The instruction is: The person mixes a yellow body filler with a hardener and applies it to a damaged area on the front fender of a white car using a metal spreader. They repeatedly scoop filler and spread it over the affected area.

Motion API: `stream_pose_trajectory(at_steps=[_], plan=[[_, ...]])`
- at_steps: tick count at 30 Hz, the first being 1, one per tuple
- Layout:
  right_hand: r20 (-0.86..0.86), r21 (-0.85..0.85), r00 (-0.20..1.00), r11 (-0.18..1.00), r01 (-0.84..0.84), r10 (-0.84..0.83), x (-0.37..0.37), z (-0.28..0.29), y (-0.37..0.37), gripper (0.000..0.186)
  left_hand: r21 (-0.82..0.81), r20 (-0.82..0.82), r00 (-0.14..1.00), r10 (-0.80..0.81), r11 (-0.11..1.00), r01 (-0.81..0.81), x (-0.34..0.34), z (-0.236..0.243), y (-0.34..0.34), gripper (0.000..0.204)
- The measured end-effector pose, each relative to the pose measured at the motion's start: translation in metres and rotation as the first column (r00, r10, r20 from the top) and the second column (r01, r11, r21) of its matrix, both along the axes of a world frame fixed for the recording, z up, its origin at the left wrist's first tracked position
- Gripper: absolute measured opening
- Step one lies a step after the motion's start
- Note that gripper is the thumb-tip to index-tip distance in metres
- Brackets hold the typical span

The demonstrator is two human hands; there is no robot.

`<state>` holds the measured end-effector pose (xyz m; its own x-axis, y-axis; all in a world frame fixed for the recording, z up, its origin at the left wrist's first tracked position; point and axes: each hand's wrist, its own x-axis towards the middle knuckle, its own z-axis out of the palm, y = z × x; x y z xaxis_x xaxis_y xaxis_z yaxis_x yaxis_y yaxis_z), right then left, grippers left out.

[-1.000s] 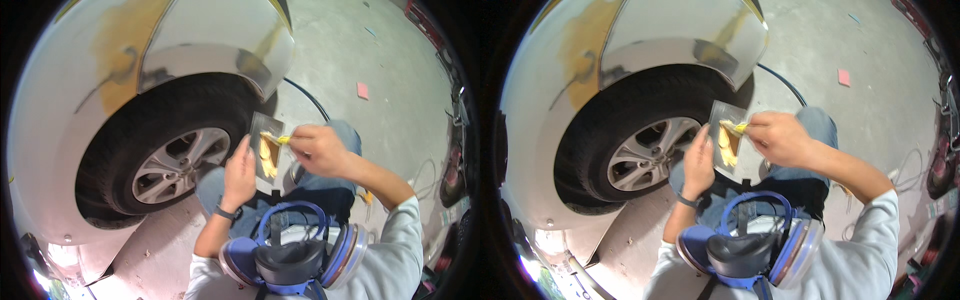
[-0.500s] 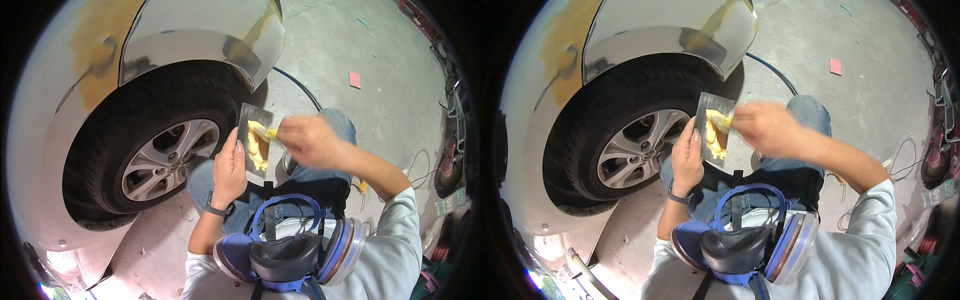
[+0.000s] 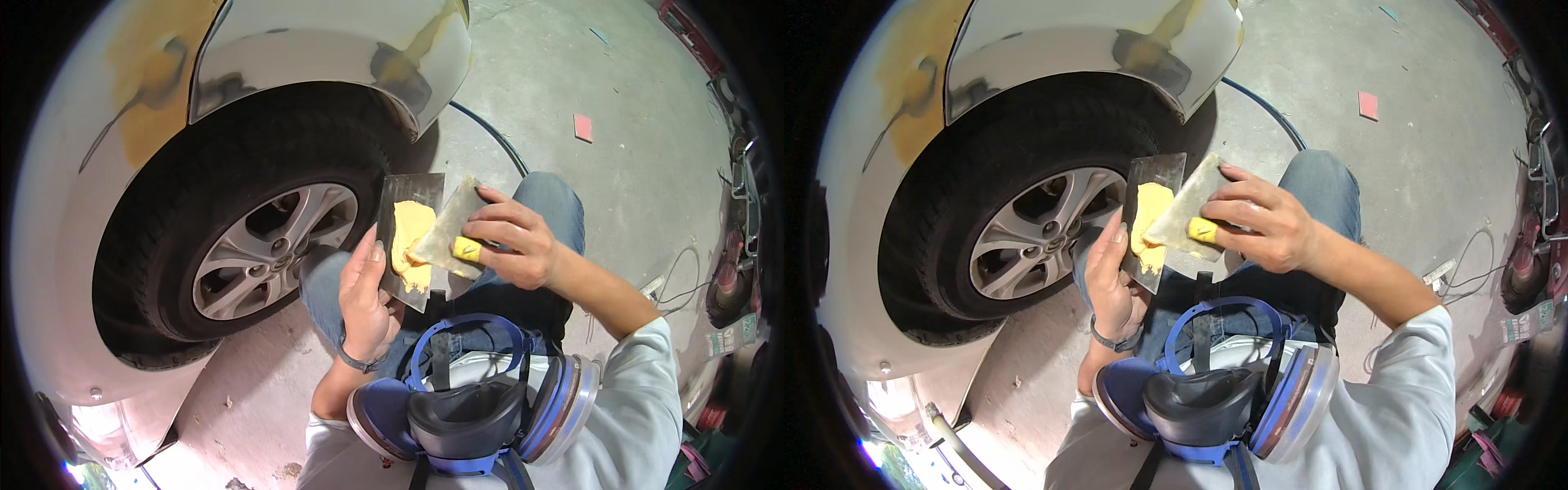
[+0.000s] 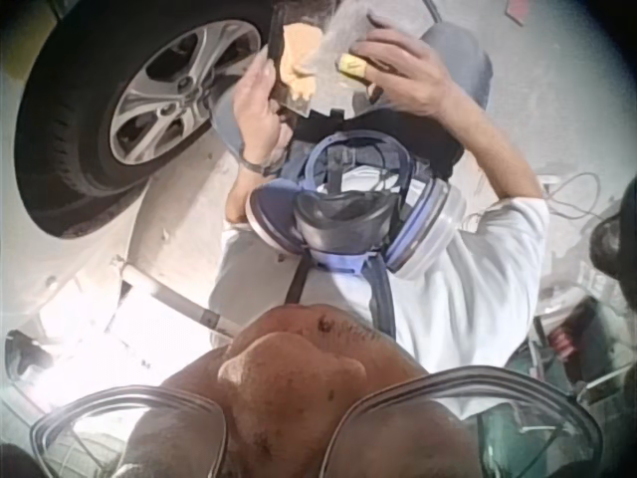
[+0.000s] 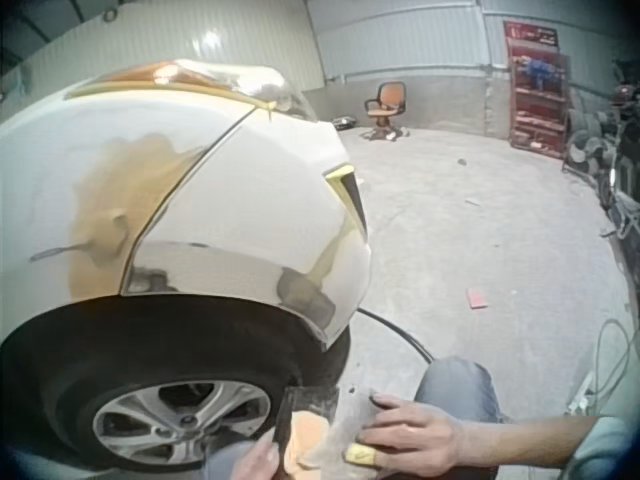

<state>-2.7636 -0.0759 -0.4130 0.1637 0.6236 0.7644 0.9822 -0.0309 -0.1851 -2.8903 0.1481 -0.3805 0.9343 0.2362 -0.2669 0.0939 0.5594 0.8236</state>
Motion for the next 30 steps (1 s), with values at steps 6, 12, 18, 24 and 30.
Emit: stream_pose_trajectory(at_steps=[6,12,18,24,30], plan=[[0.027,-0.155,0.996,0.984,0.088,-0.085,0.02,0.0,-0.031,0.022,0.065,-0.084,0.996,0.007,0.998,-0.002,-0.002,-0.014,0.011,0.05],[-0.831,-0.133,0.452,0.904,0.406,-0.325,0.006,0.003,-0.013,0.02,0.283,0.055,0.994,-0.093,0.956,0.074,0.006,-0.022,0.014,0.049],[-0.963,-0.123,0.192,0.942,0.314,-0.189,-0.008,-0.013,0.026,0.034,0.392,0.047,0.981,-0.187,0.907,0.154,0.024,-0.023,-0.003,0.046],[-0.942,-0.188,0.258,0.974,0.127,-0.216,-0.033,-0.016,0.024,0.046,0.483,-0.062,0.991,-0.123,0.865,0.137,0.039,-0.031,0.008,0.042],[-0.998,0.055,0.037,0.987,0.15,0.05,-0.033,0.009,0.01,0.023,0.401,-0.049,0.996,0.069,0.915,-0.043,0.043,-0.027,0.014,0.04]])
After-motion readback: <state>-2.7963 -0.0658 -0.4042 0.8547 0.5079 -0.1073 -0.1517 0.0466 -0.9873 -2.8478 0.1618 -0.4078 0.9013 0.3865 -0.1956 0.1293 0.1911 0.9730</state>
